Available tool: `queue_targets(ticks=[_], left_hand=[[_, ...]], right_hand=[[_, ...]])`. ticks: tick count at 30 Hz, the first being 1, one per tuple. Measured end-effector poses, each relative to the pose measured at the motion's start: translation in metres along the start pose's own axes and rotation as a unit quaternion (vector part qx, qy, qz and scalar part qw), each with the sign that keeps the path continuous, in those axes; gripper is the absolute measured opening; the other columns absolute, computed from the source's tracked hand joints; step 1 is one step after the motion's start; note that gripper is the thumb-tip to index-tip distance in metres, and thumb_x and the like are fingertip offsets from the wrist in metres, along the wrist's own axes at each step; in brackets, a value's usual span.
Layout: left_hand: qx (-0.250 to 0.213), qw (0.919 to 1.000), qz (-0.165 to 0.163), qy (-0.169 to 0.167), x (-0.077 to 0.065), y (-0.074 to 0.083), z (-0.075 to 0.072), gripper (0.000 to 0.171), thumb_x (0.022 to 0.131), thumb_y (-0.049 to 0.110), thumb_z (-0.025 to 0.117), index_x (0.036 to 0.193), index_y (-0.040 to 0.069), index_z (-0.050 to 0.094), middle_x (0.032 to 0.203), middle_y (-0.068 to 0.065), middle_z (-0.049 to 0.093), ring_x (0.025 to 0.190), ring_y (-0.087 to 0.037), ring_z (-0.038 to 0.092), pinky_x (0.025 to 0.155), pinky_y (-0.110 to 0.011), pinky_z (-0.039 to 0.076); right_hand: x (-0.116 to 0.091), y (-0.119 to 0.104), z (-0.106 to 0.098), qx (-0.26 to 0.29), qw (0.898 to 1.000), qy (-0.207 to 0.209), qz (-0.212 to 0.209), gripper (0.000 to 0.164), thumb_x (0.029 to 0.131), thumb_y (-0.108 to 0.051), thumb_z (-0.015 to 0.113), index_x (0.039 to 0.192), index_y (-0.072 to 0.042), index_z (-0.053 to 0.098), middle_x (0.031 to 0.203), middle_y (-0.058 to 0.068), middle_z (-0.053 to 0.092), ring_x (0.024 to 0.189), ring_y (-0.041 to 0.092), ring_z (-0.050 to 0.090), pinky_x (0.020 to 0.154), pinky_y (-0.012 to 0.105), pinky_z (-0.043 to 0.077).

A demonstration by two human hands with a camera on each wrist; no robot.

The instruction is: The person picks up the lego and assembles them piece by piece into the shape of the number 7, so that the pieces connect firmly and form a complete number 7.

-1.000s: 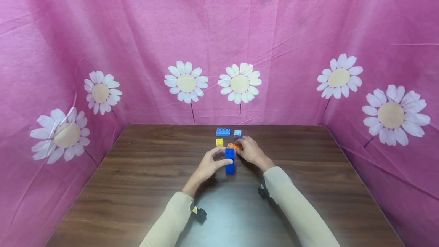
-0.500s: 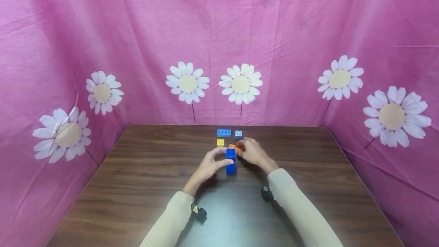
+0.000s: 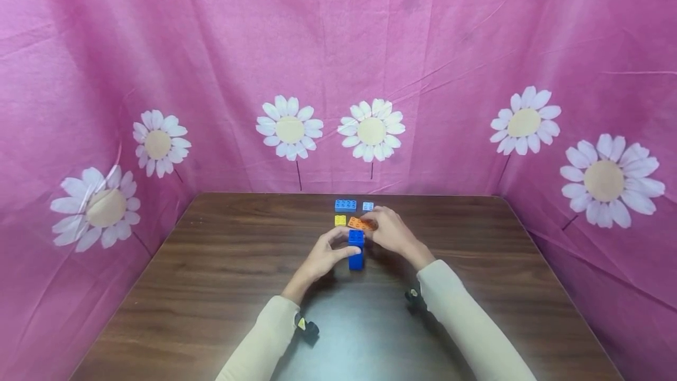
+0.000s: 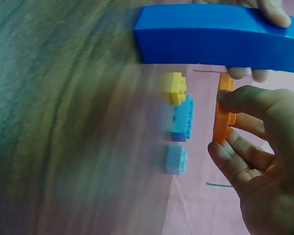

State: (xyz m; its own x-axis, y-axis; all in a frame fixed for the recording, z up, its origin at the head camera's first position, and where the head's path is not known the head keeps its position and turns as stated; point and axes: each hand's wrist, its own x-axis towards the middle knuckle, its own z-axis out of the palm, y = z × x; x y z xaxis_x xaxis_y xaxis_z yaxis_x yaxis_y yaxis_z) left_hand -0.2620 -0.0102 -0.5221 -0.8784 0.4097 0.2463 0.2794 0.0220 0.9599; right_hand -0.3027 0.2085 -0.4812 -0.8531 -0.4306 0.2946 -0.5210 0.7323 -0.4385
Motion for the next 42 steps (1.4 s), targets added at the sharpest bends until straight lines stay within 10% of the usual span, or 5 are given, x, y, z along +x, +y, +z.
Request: queue_targets(ticks=[42], left_hand=[[-0.004,0.9999,-0.016,-0.004,0.007,-0.004,0.002,0.031,0.1,0.019,0.077,0.127,0.008,0.068,0.128,-0.013,0.073,0.121,-0.018,0.066,0.116,-0.05,0.049]], right_hand=[[-0.013,-0.067,-0.063,-0.035,0.997,0.003,-0.067,0.034,0.092,-0.019,0.085,0.125,-0.01,0.079,0.118,0.006,0.073,0.108,0.025,0.066,0.089,0.045,0.058]])
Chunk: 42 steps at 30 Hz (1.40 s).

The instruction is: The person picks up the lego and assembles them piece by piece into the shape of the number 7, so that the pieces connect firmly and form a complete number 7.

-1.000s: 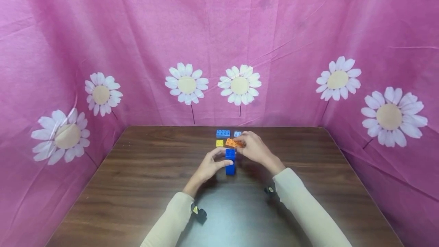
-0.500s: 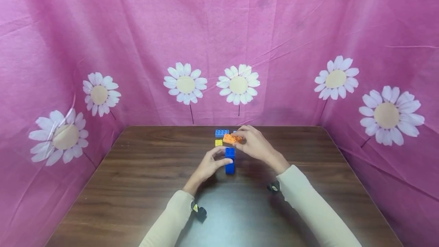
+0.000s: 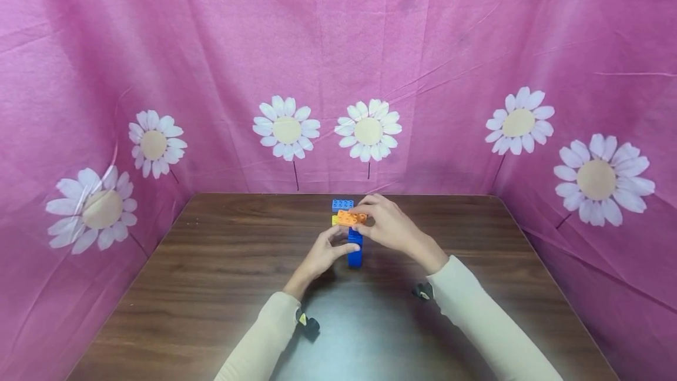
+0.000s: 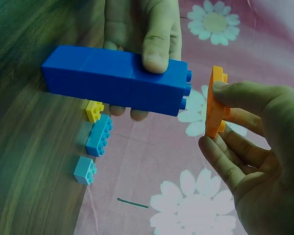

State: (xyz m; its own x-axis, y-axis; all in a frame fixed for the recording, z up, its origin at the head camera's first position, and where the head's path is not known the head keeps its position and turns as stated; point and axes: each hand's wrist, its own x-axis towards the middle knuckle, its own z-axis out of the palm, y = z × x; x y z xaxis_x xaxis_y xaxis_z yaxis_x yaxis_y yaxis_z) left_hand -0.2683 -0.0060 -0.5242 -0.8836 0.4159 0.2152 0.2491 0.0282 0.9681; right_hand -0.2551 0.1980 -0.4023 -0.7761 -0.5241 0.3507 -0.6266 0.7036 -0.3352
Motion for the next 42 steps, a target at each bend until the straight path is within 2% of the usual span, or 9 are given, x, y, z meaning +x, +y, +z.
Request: queue_targets(ticks=[6,11,22,29,35,42], left_hand=[[-0.008,0.9999,-0.006,0.002,0.0,0.001,0.001,0.03,0.1,0.018,0.076,0.127,0.007,0.067,0.129,-0.015,0.073,0.12,-0.019,0.066,0.116,-0.049,0.05],[-0.018,0.9998,-0.009,0.001,0.0,0.0,0.002,0.036,0.1,0.016,0.077,0.134,0.008,0.067,0.133,-0.014,0.072,0.125,-0.022,0.065,0.116,-0.046,0.051],[-0.029,0.9995,-0.01,-0.004,-0.001,0.002,0.002,0.044,0.099,0.016,0.078,0.141,0.009,0.065,0.141,-0.011,0.068,0.134,-0.028,0.061,0.116,-0.046,0.05],[-0.03,0.9994,-0.019,-0.001,-0.001,0.0,0.002,0.047,0.098,0.019,0.079,0.143,0.01,0.064,0.142,-0.009,0.067,0.131,-0.023,0.062,0.116,-0.045,0.051],[-0.033,0.9993,-0.018,0.002,-0.001,0.0,0.001,0.046,0.098,0.02,0.08,0.141,0.014,0.066,0.139,-0.006,0.069,0.126,-0.02,0.066,0.114,-0.045,0.052],[-0.035,0.9992,-0.019,0.002,-0.002,0.001,0.002,0.046,0.097,0.021,0.081,0.141,0.014,0.066,0.139,-0.005,0.07,0.124,-0.017,0.067,0.114,-0.043,0.052]], right_hand=[[-0.001,-0.003,-0.002,0.003,1.0,-0.003,-0.005,0.034,0.092,-0.018,0.085,0.125,-0.009,0.079,0.118,0.005,0.073,0.108,0.024,0.067,0.089,0.045,0.059],[-0.001,-0.001,0.001,0.004,1.0,-0.017,-0.01,0.034,0.092,-0.02,0.086,0.124,-0.011,0.08,0.117,0.002,0.074,0.109,0.021,0.067,0.089,0.042,0.059],[-0.001,0.003,0.008,0.028,0.998,-0.05,-0.011,0.034,0.094,-0.02,0.084,0.126,-0.011,0.079,0.124,0.005,0.074,0.112,0.023,0.067,0.09,0.047,0.062],[-0.002,0.005,0.012,0.029,0.997,-0.069,-0.008,0.033,0.096,-0.019,0.082,0.127,-0.011,0.078,0.124,0.005,0.074,0.111,0.023,0.067,0.089,0.045,0.062],[-0.002,0.003,0.013,0.026,0.998,-0.061,-0.014,0.031,0.095,-0.018,0.083,0.125,-0.011,0.078,0.122,0.005,0.077,0.112,0.024,0.068,0.088,0.044,0.062],[-0.003,0.002,0.013,0.011,0.998,-0.055,-0.012,0.032,0.094,-0.02,0.084,0.124,-0.011,0.078,0.121,0.006,0.079,0.108,0.024,0.071,0.084,0.038,0.057]])
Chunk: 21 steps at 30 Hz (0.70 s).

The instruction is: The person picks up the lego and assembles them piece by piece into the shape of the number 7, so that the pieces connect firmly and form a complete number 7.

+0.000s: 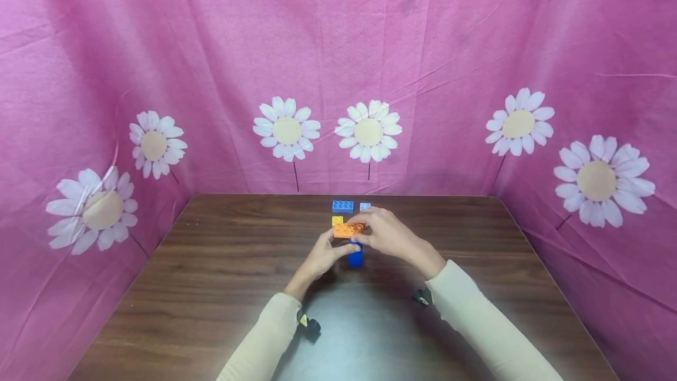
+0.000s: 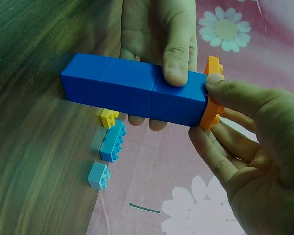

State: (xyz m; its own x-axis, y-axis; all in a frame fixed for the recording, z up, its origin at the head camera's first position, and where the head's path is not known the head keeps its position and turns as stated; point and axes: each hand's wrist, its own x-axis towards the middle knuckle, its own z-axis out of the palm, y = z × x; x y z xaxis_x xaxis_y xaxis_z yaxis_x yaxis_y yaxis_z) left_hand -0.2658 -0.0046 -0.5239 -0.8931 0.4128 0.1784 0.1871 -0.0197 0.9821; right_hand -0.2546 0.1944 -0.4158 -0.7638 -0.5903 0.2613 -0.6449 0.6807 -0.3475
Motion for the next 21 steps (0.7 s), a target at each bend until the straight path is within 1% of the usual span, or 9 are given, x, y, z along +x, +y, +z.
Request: queue_targets(ticks=[4,9,18,21], left_hand=[[0.002,1.0,-0.002,0.002,-0.0002,-0.0002,-0.0001,0.046,0.097,0.021,0.081,0.141,0.014,0.067,0.138,-0.006,0.071,0.122,-0.016,0.067,0.113,-0.042,0.053],[0.005,1.0,-0.002,0.008,0.0001,0.0003,-0.0011,0.046,0.097,0.021,0.081,0.141,0.014,0.067,0.136,-0.007,0.071,0.122,-0.02,0.069,0.111,-0.041,0.055],[0.004,0.9999,-0.009,0.008,-0.0011,-0.0003,-0.001,0.047,0.097,0.024,0.081,0.141,0.016,0.067,0.136,-0.004,0.071,0.121,-0.018,0.068,0.111,-0.043,0.054],[0.003,0.9999,-0.01,0.007,-0.0014,-0.0007,-0.0002,0.047,0.097,0.025,0.081,0.141,0.016,0.066,0.137,-0.005,0.071,0.121,-0.018,0.068,0.112,-0.044,0.054]], right_hand=[[-0.0004,-0.0015,-0.0007,0.005,1.0,0.001,0.005,0.031,0.094,-0.019,0.084,0.123,-0.01,0.079,0.12,0.007,0.079,0.111,0.026,0.071,0.085,0.039,0.058],[0.0011,-0.0029,-0.0021,0.008,1.0,0.001,0.006,0.031,0.093,-0.017,0.084,0.122,-0.008,0.079,0.12,0.008,0.079,0.114,0.028,0.071,0.087,0.042,0.06],[0.0012,-0.0026,-0.0018,0.011,1.0,-0.004,0.007,0.031,0.094,-0.019,0.084,0.122,-0.008,0.079,0.12,0.008,0.079,0.113,0.028,0.071,0.087,0.041,0.06],[0.0006,-0.0028,-0.0028,0.014,1.0,-0.007,0.012,0.031,0.094,-0.019,0.084,0.122,-0.009,0.08,0.12,0.008,0.079,0.112,0.028,0.071,0.084,0.038,0.06]])
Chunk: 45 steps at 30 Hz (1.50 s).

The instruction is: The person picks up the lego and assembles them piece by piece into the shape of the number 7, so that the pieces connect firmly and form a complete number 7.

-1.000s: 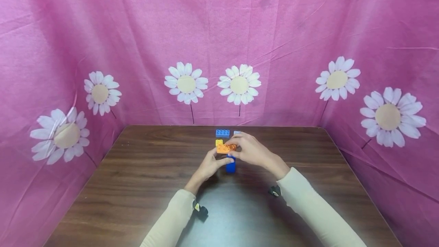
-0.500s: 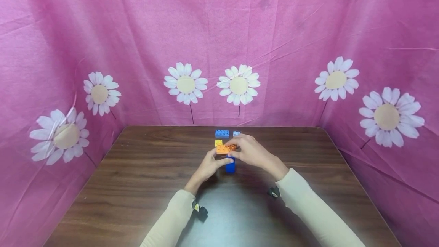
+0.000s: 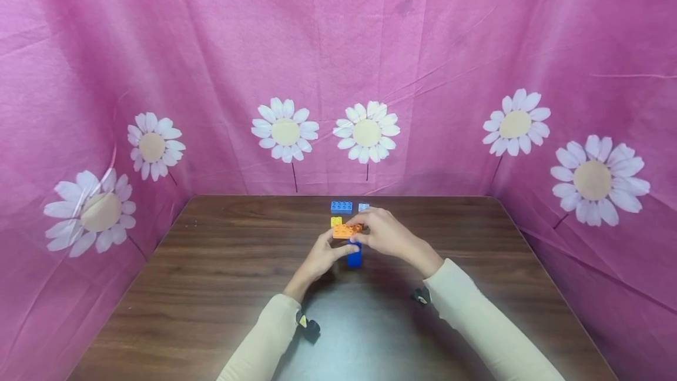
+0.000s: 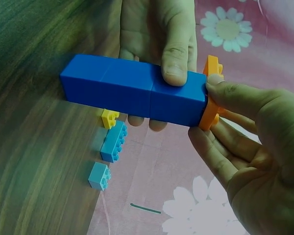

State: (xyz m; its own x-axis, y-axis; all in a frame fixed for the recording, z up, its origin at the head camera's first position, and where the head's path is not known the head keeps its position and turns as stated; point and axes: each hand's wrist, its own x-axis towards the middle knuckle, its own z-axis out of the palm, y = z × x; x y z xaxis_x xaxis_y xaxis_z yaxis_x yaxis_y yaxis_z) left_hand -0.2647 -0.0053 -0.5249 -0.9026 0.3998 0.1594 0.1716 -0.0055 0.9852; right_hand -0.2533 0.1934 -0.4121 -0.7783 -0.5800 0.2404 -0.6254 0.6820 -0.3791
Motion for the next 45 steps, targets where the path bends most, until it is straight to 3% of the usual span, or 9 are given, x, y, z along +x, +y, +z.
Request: queue_targets(ticks=[6,17,23,32,43,45], left_hand=[[0.002,1.0,-0.001,0.002,-0.0009,-0.0001,0.0012,0.047,0.097,0.024,0.081,0.141,0.015,0.067,0.135,-0.005,0.072,0.12,-0.017,0.068,0.111,-0.042,0.054],[0.002,1.0,-0.005,0.002,-0.002,-0.0016,0.0005,0.046,0.097,0.026,0.081,0.14,0.016,0.067,0.136,-0.003,0.071,0.122,-0.015,0.067,0.113,-0.044,0.053],[0.001,1.0,-0.005,0.002,-0.0032,-0.001,0.0002,0.045,0.097,0.026,0.082,0.138,0.016,0.068,0.135,-0.003,0.072,0.122,-0.015,0.067,0.114,-0.045,0.052],[0.01,0.9999,-0.001,0.0,-0.0016,0.0038,-0.0022,0.044,0.098,0.025,0.08,0.139,0.016,0.068,0.135,-0.004,0.072,0.126,-0.023,0.068,0.113,-0.044,0.053],[0.019,0.9998,-0.009,-0.006,0.0,0.0059,-0.0016,0.044,0.099,0.025,0.079,0.14,0.015,0.067,0.137,-0.005,0.07,0.127,-0.025,0.068,0.114,-0.044,0.053],[0.018,0.9998,-0.008,-0.005,0.0001,0.0061,-0.0001,0.044,0.099,0.025,0.079,0.14,0.015,0.067,0.137,-0.005,0.07,0.127,-0.026,0.067,0.114,-0.045,0.052]], right_hand=[[-0.0006,-0.0005,-0.0016,0.004,1.0,-0.007,0.006,0.03,0.094,-0.019,0.083,0.122,-0.009,0.08,0.121,0.009,0.079,0.11,0.027,0.071,0.077,0.029,0.056],[-0.0018,0.0023,0.0049,0.0,1.0,-0.001,0.013,0.03,0.094,-0.019,0.083,0.123,-0.009,0.08,0.12,0.008,0.079,0.098,0.017,0.068,0.075,0.028,0.054],[-0.003,0.0016,0.0069,0.002,1.0,0.009,0.012,0.029,0.094,-0.018,0.083,0.122,-0.01,0.08,0.119,0.007,0.079,0.095,0.019,0.069,0.075,0.029,0.052],[-0.0012,-0.0018,0.0054,0.003,1.0,0.01,0.021,0.033,0.093,-0.016,0.084,0.124,-0.007,0.079,0.122,0.012,0.078,0.104,0.026,0.073,0.081,0.038,0.062],[-0.004,-0.0054,0.0054,-0.031,0.998,0.009,0.057,0.034,0.094,-0.022,0.084,0.126,-0.012,0.079,0.133,0.017,0.074,0.114,0.036,0.073,0.066,0.034,0.057],[-0.0056,-0.0058,0.005,-0.036,0.998,0.011,0.058,0.034,0.094,-0.022,0.083,0.126,-0.012,0.079,0.133,0.016,0.074,0.115,0.036,0.073,0.07,0.036,0.059]])
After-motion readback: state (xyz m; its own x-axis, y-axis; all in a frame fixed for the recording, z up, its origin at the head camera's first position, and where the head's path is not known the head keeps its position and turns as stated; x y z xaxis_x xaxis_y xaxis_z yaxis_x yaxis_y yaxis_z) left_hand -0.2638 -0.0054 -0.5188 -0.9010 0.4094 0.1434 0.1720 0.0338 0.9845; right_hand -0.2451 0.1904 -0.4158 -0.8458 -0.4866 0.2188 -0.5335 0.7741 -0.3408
